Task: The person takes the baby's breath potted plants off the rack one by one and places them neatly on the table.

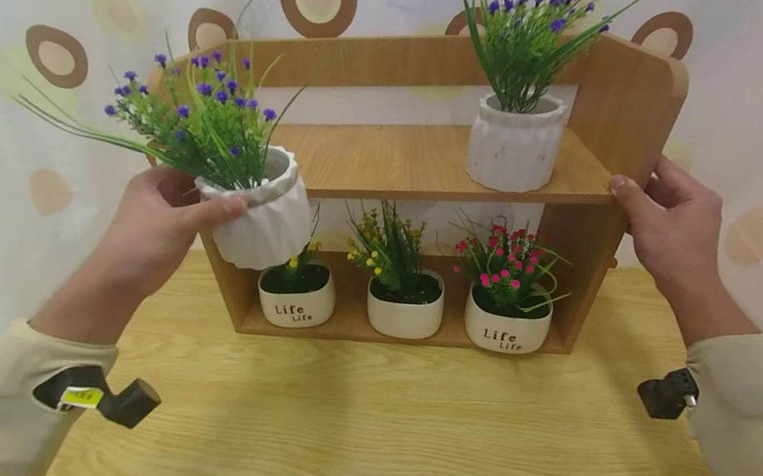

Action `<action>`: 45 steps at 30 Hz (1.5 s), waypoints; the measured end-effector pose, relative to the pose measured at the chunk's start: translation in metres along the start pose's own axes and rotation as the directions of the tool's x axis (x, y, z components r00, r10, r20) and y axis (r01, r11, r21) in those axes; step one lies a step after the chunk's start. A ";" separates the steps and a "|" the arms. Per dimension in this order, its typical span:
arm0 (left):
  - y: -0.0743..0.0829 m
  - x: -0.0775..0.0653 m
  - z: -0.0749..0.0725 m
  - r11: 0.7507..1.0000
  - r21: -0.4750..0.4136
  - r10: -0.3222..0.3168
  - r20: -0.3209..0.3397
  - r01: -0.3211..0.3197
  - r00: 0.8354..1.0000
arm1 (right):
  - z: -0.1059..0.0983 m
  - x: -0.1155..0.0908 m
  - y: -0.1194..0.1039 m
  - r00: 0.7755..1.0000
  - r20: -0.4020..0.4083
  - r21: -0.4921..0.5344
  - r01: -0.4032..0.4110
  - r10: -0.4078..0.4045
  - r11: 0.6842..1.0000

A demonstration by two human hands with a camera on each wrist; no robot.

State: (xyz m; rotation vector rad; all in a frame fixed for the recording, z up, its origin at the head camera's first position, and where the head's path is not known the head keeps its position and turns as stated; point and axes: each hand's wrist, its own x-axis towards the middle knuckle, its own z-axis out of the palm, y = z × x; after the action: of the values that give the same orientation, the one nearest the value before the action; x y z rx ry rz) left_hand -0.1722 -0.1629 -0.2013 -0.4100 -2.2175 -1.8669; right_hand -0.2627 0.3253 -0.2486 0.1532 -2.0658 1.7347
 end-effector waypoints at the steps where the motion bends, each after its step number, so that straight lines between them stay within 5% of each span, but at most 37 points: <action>1: -0.002 -0.002 -0.001 1.000 0.006 -0.001 -0.004 0.001 1.000 | 0.000 0.000 0.000 1.000 -0.001 0.008 0.004 -0.004 1.000; 10: -0.016 -0.023 -0.009 0.995 0.038 -0.088 -0.020 0.089 0.996 | 0.000 -0.001 0.000 1.000 -0.005 0.003 0.023 -0.023 1.000; 20: -0.052 -0.046 -0.021 0.999 0.019 -0.035 -0.050 0.036 0.998 | 0.001 -0.001 0.000 1.000 -0.010 -0.036 -0.008 0.008 0.999; 26: -0.068 -0.061 -0.028 0.998 0.004 -0.066 -0.121 0.067 0.990 | 0.002 -0.001 0.002 1.000 -0.018 -0.014 0.003 -0.003 1.000; 32: -0.083 -0.079 -0.036 0.989 0.020 -0.140 -0.206 0.147 0.968 | 0.003 0.001 0.004 0.998 -0.038 0.036 0.043 -0.042 0.998; 38: -0.096 -0.095 -0.048 0.961 0.016 -0.260 -0.282 0.276 0.924 | 0.003 -0.001 0.003 0.999 -0.035 0.168 0.040 -0.035 0.985; 45: -0.108 -0.108 -0.068 0.956 -0.012 -0.280 -0.329 0.292 0.902 | 0.007 -0.003 0.004 0.998 -0.051 0.219 0.049 -0.038 0.974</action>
State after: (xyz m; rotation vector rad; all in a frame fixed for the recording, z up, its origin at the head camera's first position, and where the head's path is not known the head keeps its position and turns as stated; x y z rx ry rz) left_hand -0.1091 -0.2547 -0.3255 0.2370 -2.1649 -1.8590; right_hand -0.2632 0.3189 -0.2539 0.2212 -1.8197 1.9186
